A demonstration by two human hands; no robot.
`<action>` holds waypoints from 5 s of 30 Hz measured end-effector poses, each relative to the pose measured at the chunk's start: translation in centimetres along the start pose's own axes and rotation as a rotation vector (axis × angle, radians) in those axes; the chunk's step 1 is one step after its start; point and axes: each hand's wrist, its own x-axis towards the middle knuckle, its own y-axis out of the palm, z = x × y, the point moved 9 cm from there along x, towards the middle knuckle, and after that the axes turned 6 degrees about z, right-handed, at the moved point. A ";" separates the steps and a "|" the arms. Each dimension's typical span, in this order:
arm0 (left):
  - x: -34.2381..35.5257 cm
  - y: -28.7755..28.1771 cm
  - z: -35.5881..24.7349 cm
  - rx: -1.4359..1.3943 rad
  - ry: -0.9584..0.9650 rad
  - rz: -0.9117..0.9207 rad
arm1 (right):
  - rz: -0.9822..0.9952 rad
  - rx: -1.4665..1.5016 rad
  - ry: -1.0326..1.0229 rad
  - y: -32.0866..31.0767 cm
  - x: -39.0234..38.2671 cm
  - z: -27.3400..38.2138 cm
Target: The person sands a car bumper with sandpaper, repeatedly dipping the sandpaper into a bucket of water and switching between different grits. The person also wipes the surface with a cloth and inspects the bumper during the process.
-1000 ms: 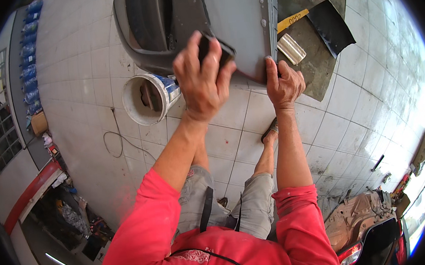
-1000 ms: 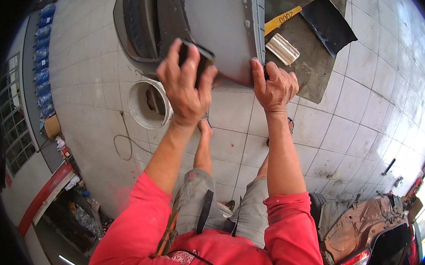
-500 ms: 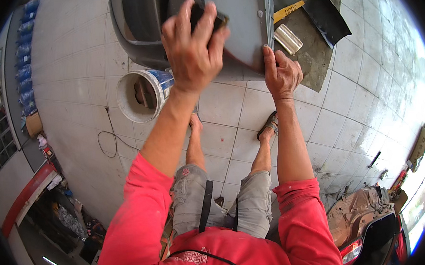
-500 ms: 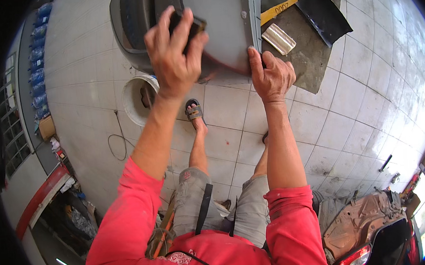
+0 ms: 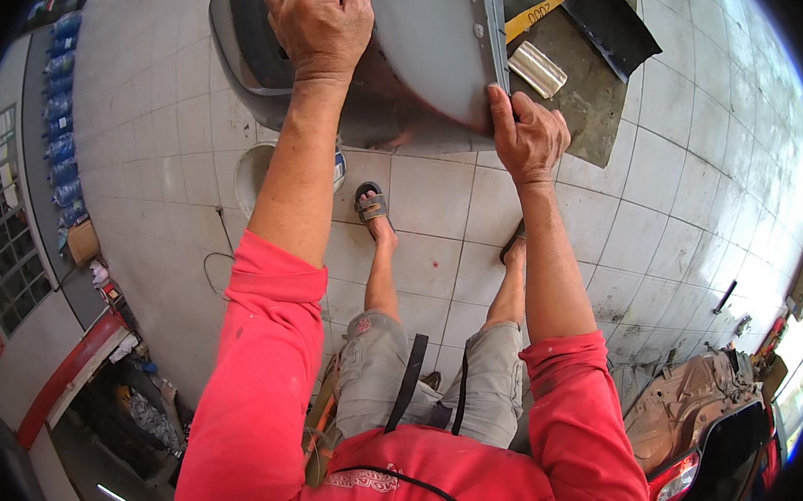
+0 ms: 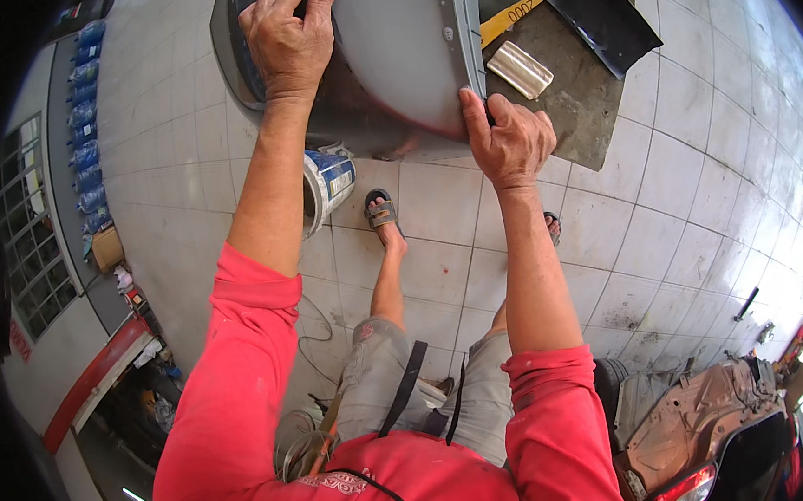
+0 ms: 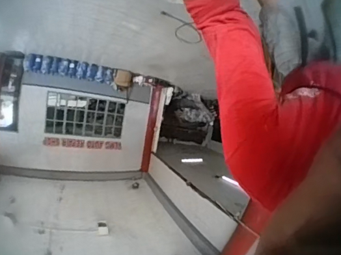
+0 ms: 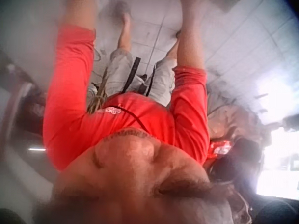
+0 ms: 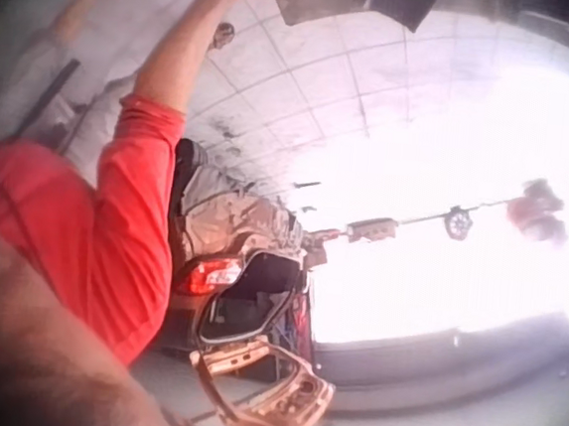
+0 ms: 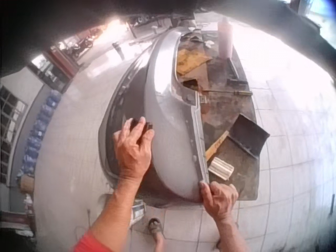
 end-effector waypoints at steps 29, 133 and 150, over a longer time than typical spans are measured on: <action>2.1 0.4 -2.6 0.101 0.369 0.255 | -0.063 0.006 -0.039 -0.8 0.1 -0.9; -4.6 6.3 -24.6 -0.658 0.071 0.399 | -0.105 1.468 0.927 -17.7 -16.5 -12.1; -16.6 -0.2 -23.2 -1.164 -0.273 0.677 | 0.081 1.287 0.794 -10.4 -15.4 -5.1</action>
